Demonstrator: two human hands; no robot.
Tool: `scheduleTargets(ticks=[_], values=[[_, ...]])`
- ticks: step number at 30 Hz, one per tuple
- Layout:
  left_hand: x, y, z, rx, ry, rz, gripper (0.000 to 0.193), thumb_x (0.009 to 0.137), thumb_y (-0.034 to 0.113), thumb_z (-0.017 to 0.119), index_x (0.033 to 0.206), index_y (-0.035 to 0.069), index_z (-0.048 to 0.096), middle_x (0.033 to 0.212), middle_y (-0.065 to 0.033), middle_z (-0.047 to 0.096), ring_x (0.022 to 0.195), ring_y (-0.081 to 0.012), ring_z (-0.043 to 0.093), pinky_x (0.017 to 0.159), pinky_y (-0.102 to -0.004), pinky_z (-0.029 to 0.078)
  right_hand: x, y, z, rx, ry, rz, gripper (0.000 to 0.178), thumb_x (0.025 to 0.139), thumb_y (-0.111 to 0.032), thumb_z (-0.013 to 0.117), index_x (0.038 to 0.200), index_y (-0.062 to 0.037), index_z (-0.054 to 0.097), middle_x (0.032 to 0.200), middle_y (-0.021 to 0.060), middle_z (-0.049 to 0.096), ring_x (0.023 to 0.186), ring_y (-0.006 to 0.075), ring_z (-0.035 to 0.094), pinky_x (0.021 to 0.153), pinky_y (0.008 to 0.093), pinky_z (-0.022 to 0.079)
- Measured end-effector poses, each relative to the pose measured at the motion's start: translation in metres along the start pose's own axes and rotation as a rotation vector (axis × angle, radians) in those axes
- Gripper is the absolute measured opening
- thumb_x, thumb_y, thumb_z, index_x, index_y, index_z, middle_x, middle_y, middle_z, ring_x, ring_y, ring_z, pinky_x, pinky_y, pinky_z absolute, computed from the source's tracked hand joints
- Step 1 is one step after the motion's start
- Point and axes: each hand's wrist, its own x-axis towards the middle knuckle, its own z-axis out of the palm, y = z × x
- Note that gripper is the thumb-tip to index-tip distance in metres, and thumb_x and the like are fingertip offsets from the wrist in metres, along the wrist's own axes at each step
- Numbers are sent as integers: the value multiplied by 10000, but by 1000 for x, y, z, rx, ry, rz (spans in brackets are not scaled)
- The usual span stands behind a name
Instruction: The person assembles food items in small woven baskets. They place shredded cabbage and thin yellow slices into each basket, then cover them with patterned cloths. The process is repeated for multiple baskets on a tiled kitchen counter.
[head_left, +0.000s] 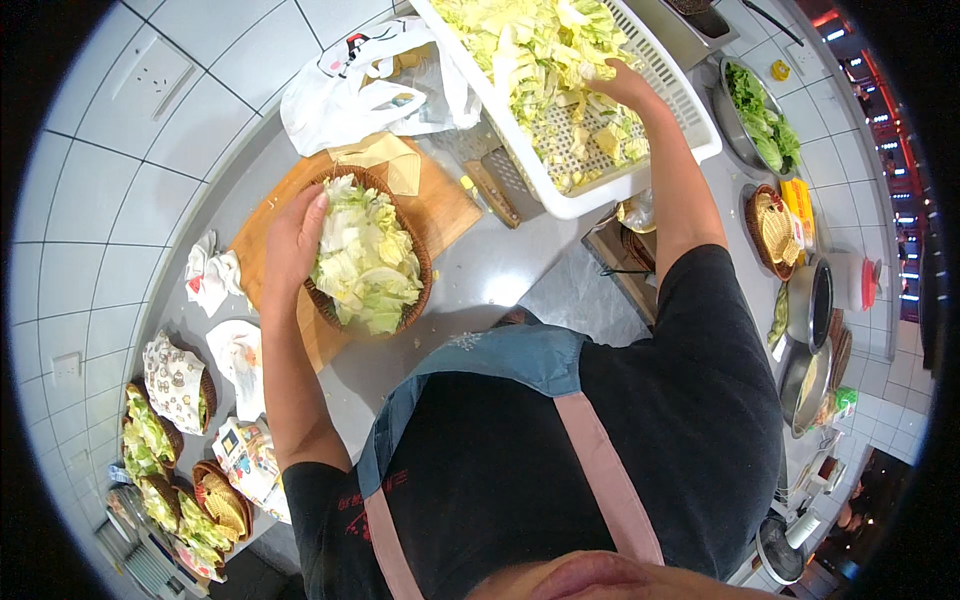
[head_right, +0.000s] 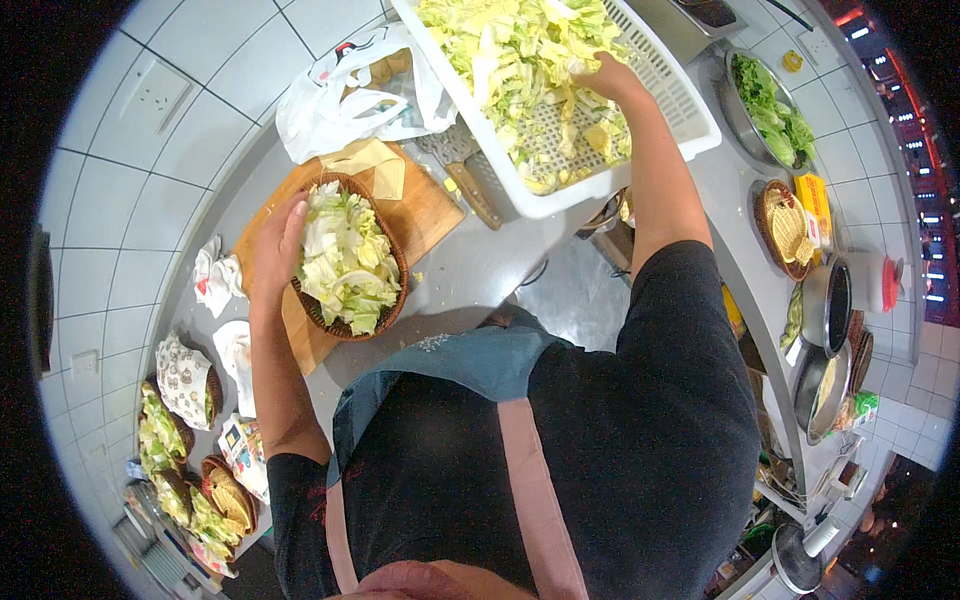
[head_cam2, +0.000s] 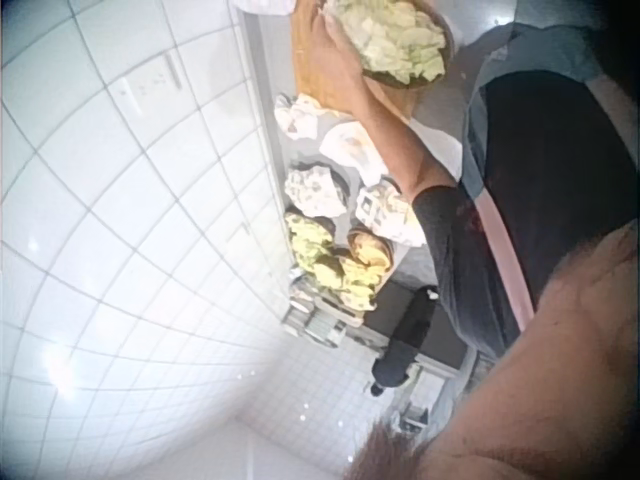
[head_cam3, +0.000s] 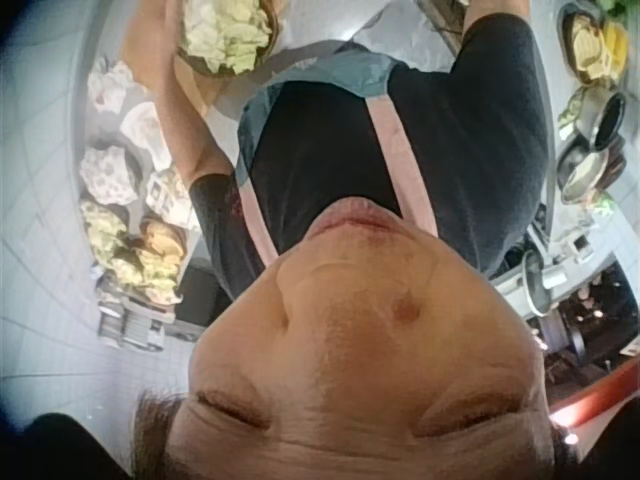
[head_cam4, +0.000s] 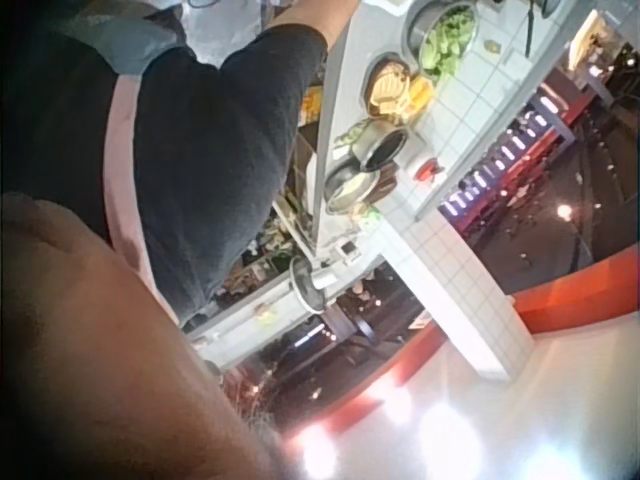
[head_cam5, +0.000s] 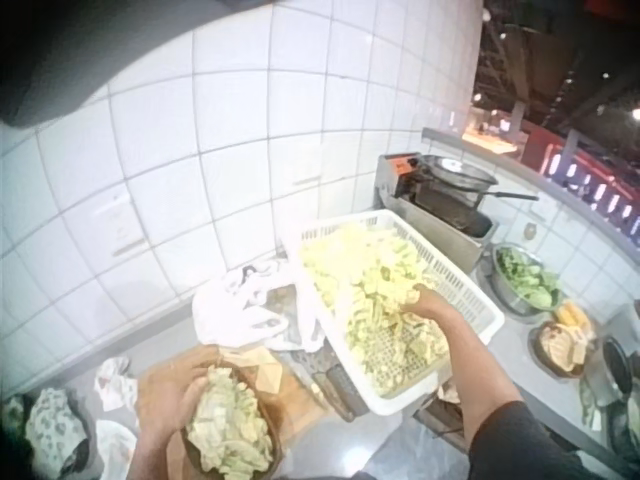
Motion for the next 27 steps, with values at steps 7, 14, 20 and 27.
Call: scheduleTargets(ticks=[7,14,20,27], values=[[-6,9,0,-107,21,-55,483,959,335,445,1256,-39,517,1207,-181,591,1146,-254,540,998,-332,378,4,0,54,-255,-184,-159,454,704,-272,708,1115,-121,590,1185,140,573,923,351,607,778,396,508],[-23,-20,2,-435,414,-134,532,981,388,403,1284,-41,488,1235,-168,563,1157,-242,519,1018,-334,363,-14,-11,33,-45,-208,-73,490,745,-277,661,1171,-54,567,1109,187,617,997,284,607,826,376,502],[-41,-8,3,-679,531,-269,541,991,401,361,1274,-40,493,1162,-156,585,1091,-219,541,991,-329,386,-1,-38,49,-149,-292,56,590,755,-297,642,1261,-52,464,1148,180,592,941,307,615,605,439,537],[-73,-30,3,-749,600,-310,531,974,404,405,1261,-30,514,1136,-143,593,1057,-204,542,974,-321,390,10,14,14,353,-359,74,328,815,-170,590,1104,-16,594,767,108,644,561,211,594,449,319,463]])
